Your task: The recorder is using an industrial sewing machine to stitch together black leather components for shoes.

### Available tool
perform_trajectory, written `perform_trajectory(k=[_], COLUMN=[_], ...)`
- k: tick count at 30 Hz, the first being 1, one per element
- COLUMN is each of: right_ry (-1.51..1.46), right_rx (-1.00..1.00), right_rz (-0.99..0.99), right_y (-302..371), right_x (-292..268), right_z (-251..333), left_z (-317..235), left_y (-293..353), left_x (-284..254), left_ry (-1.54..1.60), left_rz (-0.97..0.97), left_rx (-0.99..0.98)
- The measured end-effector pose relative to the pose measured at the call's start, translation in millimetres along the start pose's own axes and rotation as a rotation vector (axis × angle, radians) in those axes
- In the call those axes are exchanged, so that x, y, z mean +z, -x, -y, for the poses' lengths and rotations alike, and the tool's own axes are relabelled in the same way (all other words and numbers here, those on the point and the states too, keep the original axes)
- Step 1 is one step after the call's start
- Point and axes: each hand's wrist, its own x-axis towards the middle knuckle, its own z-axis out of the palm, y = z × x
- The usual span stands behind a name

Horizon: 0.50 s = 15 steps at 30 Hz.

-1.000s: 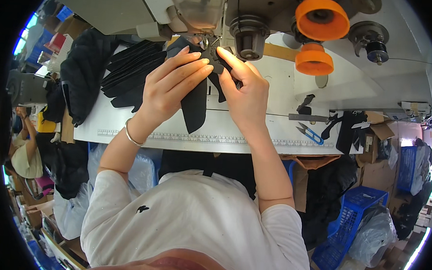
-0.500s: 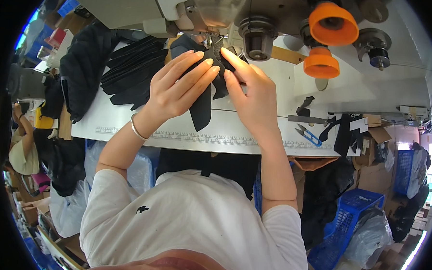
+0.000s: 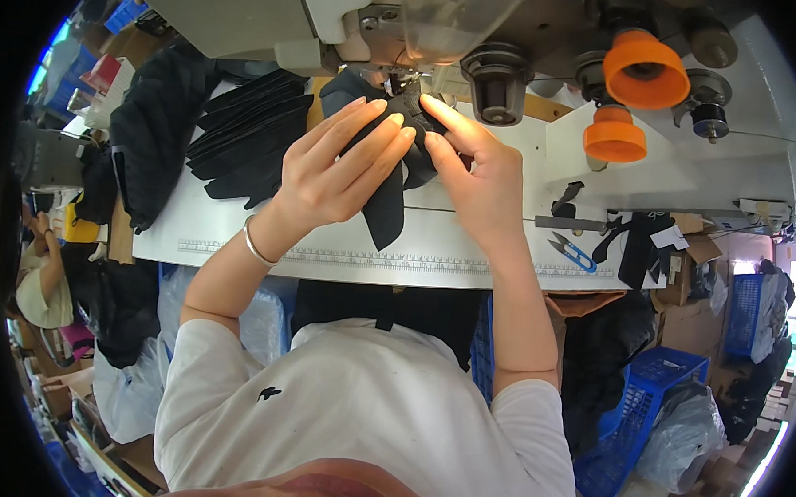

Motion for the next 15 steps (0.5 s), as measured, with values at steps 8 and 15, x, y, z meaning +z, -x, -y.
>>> perform_trajectory(k=[8,15], right_ry=[-0.012,-0.047], right_rx=[0.046,0.018], right_rz=[-0.010,-0.143], right_y=[0,5], right_x=[2,20], right_z=[0,-2], left_z=[5,17], left_y=[-3,-5], left_x=[0,-5], left_ry=[0.017,0.062], left_rz=[0.010,0.054], left_rx=[0.011,0.016])
